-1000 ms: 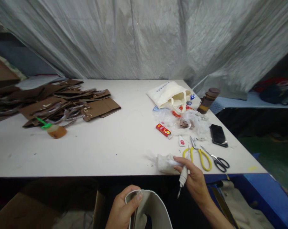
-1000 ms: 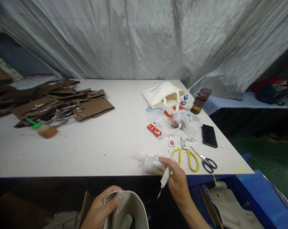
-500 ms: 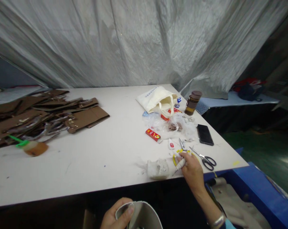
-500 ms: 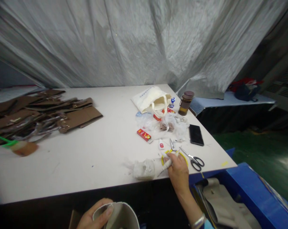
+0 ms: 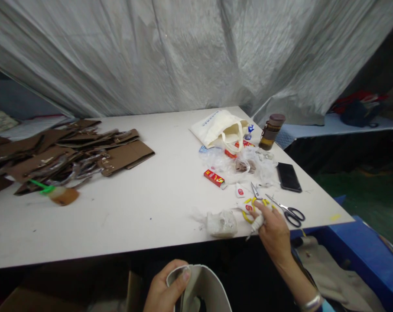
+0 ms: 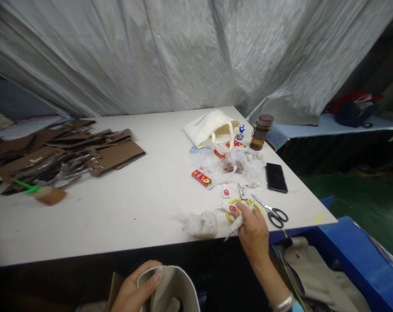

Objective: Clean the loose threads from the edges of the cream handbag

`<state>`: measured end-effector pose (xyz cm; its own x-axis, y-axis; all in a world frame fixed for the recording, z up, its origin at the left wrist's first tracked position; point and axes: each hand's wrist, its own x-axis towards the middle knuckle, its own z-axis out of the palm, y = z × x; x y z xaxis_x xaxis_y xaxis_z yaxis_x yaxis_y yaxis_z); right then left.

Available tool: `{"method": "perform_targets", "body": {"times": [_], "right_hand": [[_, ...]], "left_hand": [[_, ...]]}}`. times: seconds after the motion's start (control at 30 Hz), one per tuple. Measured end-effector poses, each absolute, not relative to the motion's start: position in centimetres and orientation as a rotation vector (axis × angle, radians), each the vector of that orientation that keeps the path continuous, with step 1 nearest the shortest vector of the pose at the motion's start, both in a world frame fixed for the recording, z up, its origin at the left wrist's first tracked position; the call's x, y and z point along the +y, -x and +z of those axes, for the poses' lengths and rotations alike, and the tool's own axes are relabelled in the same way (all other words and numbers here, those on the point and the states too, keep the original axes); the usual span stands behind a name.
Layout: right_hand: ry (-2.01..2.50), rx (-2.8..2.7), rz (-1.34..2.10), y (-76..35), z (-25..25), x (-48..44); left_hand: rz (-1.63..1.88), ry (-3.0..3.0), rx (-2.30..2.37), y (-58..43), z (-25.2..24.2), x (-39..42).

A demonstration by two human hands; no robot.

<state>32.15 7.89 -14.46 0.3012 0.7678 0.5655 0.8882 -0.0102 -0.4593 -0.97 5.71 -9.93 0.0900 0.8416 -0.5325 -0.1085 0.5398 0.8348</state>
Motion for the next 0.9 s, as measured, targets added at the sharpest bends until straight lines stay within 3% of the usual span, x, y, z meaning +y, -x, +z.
{"method": "perform_targets", "body": {"times": [0.17,0.33,0.9], "right_hand": [[1.486,-1.276,0.245,-30.1,-11.8,6.4],[1.511,-1.309,0.562,-26.2,-10.0,5.6],[1.398,-1.514,0.383,-23.8,-10.8,6.4]], "left_hand": [[0.778,-0.798,1.290,0.5,-9.6,5.7],[0.787,-0.842,1.273,-0.1,-9.3,6.0],[0.682,-1.007,1.338,-0.8,-8.3,6.5]]}}
